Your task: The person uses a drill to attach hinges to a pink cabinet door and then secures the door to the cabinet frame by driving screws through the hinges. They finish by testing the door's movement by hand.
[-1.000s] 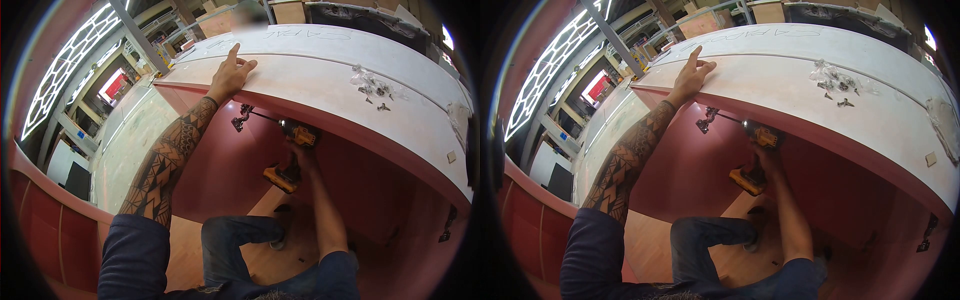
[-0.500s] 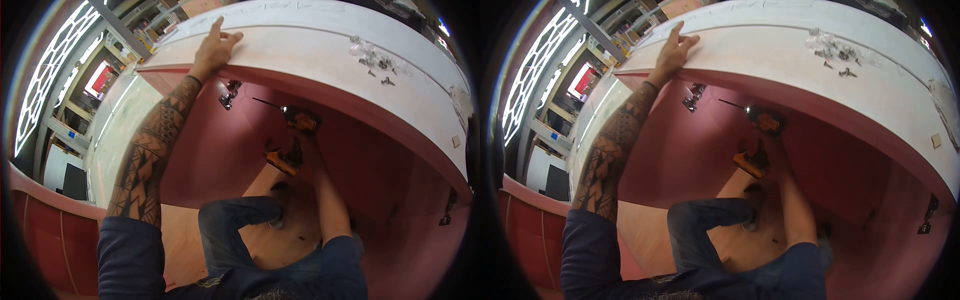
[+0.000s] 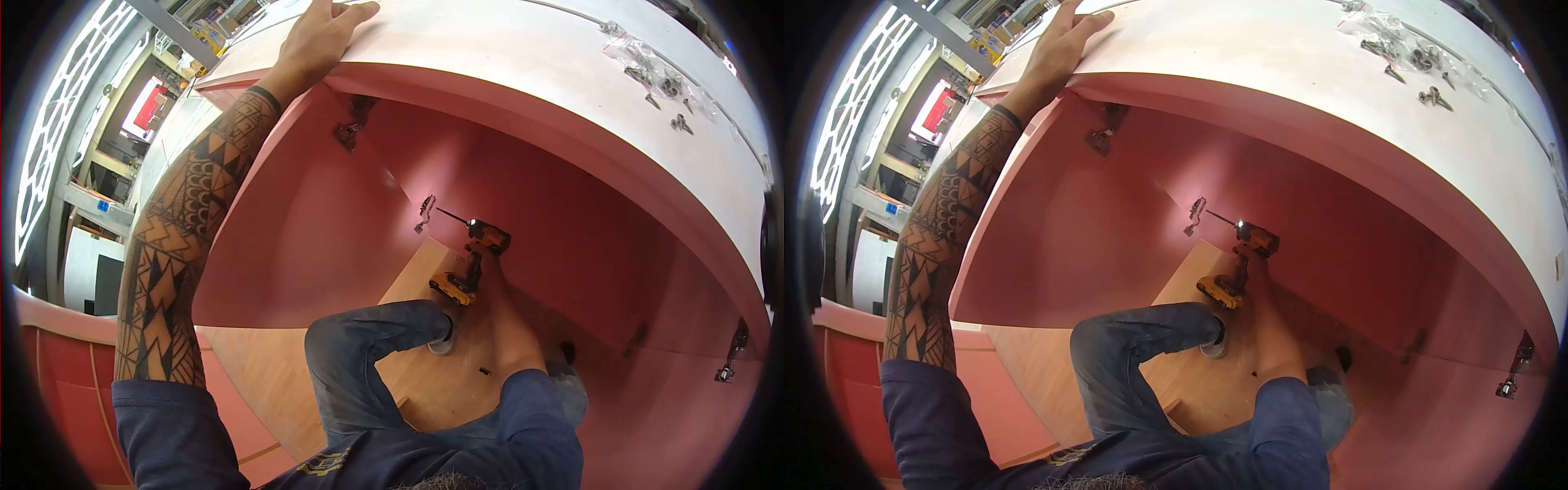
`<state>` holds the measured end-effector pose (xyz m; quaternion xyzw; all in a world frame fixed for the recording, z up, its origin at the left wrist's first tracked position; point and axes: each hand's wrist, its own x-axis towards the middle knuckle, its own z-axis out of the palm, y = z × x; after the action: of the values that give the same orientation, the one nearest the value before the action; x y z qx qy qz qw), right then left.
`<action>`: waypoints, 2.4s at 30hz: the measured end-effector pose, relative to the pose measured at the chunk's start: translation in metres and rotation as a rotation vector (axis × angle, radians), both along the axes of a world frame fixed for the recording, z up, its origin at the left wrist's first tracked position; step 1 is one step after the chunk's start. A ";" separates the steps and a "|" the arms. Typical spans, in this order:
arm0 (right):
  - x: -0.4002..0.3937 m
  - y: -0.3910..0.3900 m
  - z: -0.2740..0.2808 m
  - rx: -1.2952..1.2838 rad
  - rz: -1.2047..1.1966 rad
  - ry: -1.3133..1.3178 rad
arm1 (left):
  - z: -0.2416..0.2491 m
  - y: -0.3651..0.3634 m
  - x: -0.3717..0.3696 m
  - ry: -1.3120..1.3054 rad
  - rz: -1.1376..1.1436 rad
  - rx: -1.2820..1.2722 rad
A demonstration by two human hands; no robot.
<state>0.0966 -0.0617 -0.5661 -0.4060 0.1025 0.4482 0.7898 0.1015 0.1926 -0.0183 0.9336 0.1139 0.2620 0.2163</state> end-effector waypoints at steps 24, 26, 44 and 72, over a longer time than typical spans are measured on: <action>-0.007 0.014 -0.023 -0.039 0.024 0.123 | -0.007 0.002 0.010 -0.032 -0.100 -0.087; -0.007 0.013 -0.025 -0.039 0.018 0.107 | -0.008 0.005 0.012 -0.070 -0.134 -0.013; -0.004 0.015 -0.042 0.030 0.035 0.153 | -0.006 -0.006 0.008 -0.024 -0.076 -0.063; -0.013 0.015 -0.028 0.032 -0.006 0.199 | -0.004 -0.005 0.009 -0.045 -0.044 -0.012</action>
<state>0.0839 -0.0466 -0.5943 -0.3464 0.1743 0.4856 0.7835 0.1104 0.1878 -0.0218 0.9285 0.0901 0.2773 0.2299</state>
